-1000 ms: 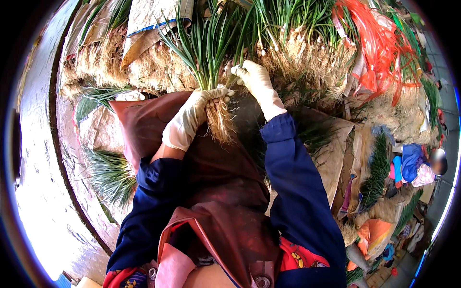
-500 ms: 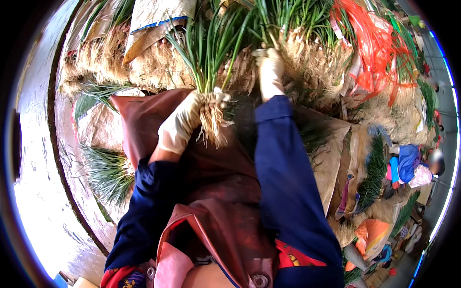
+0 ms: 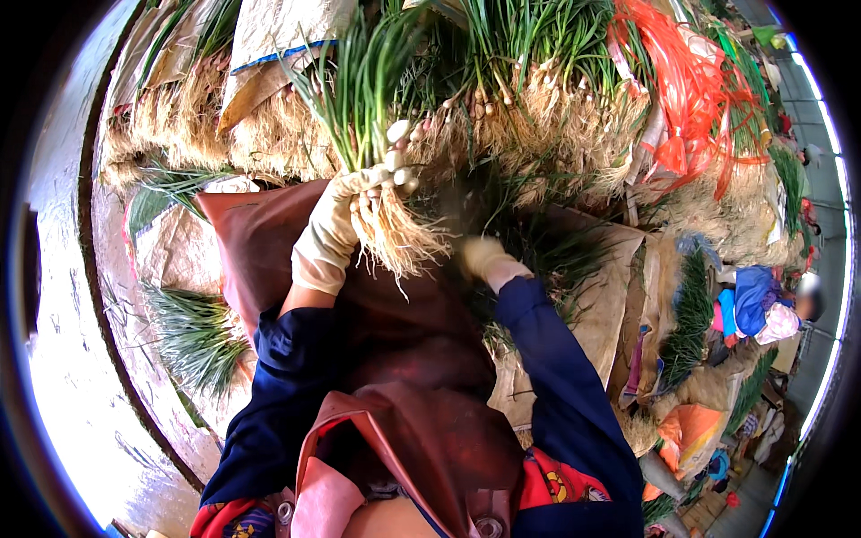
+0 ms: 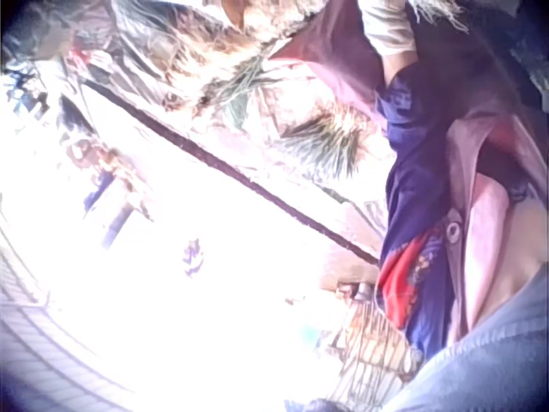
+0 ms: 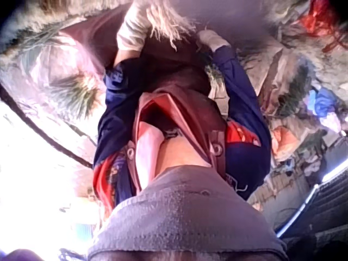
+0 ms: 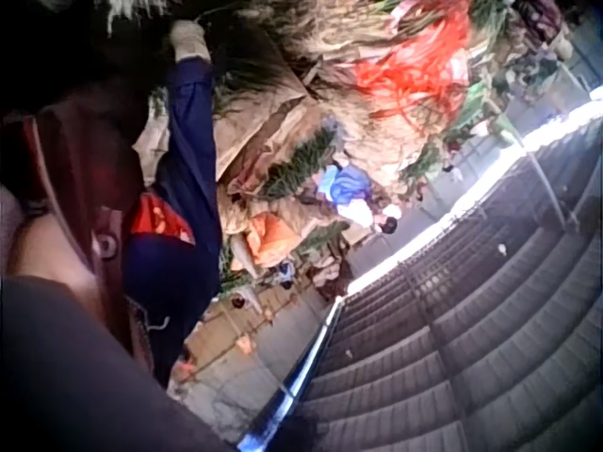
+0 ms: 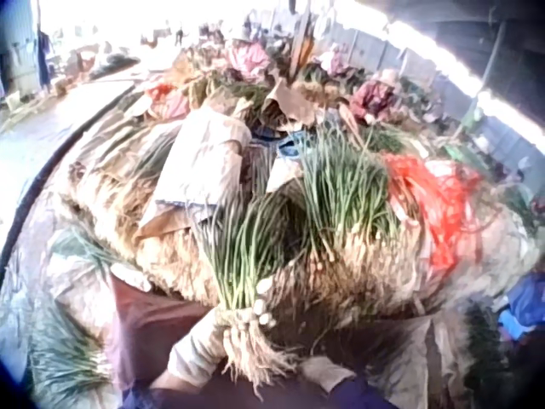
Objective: The person, wearing gloves, gathers bunches of green onions, removes loose outer layers or debris by hand, and organizes them into piles while other workers do the same in the background.
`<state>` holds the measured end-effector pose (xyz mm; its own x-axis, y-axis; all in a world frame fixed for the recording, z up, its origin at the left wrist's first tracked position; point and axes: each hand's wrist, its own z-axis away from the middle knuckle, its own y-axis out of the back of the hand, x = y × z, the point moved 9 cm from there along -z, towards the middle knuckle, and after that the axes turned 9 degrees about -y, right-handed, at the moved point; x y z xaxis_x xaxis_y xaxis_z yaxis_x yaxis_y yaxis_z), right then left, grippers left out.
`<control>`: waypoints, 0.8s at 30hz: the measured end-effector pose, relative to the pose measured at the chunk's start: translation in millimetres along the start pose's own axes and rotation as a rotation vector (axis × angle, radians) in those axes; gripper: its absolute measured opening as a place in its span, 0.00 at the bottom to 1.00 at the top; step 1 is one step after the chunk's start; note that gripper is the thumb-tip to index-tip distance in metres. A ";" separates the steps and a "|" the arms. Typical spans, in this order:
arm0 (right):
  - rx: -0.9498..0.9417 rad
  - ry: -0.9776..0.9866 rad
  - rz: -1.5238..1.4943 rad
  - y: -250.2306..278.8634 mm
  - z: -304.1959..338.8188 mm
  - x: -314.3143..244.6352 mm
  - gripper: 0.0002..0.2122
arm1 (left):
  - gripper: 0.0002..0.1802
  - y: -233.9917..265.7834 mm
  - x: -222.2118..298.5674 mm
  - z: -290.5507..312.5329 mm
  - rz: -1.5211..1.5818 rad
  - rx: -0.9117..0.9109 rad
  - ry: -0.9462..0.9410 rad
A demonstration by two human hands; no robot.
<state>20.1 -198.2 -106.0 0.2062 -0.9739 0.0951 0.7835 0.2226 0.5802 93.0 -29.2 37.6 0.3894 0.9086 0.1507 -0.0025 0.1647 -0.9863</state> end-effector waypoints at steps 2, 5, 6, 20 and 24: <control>-0.247 0.081 0.105 40.6 74.7 -34.9 0.16 | 0.16 24.4 15.0 8.5 -0.064 0.092 -0.057; 0.574 -0.116 -0.145 146.1 64.5 0.2 0.16 | 0.14 72.8 14.0 -1.3 -0.364 0.172 -0.066; 0.885 -0.144 -0.267 169.5 62.4 15.0 0.16 | 0.12 75.9 16.3 1.1 -0.520 0.281 -0.096; 0.858 -0.088 -0.518 190.2 83.2 5.4 0.15 | 0.13 71.4 8.0 -7.8 -0.646 0.436 -0.029; 0.898 -0.405 -0.274 214.0 30.0 80.3 0.17 | 0.13 49.9 -7.9 -16.8 -0.633 0.422 0.010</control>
<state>186.7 -230.1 50.1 -0.2578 -0.9654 0.0379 0.0106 0.0364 0.9993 105.3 -34.6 -14.0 0.4423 0.5885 0.6768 -0.1267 0.7880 -0.6025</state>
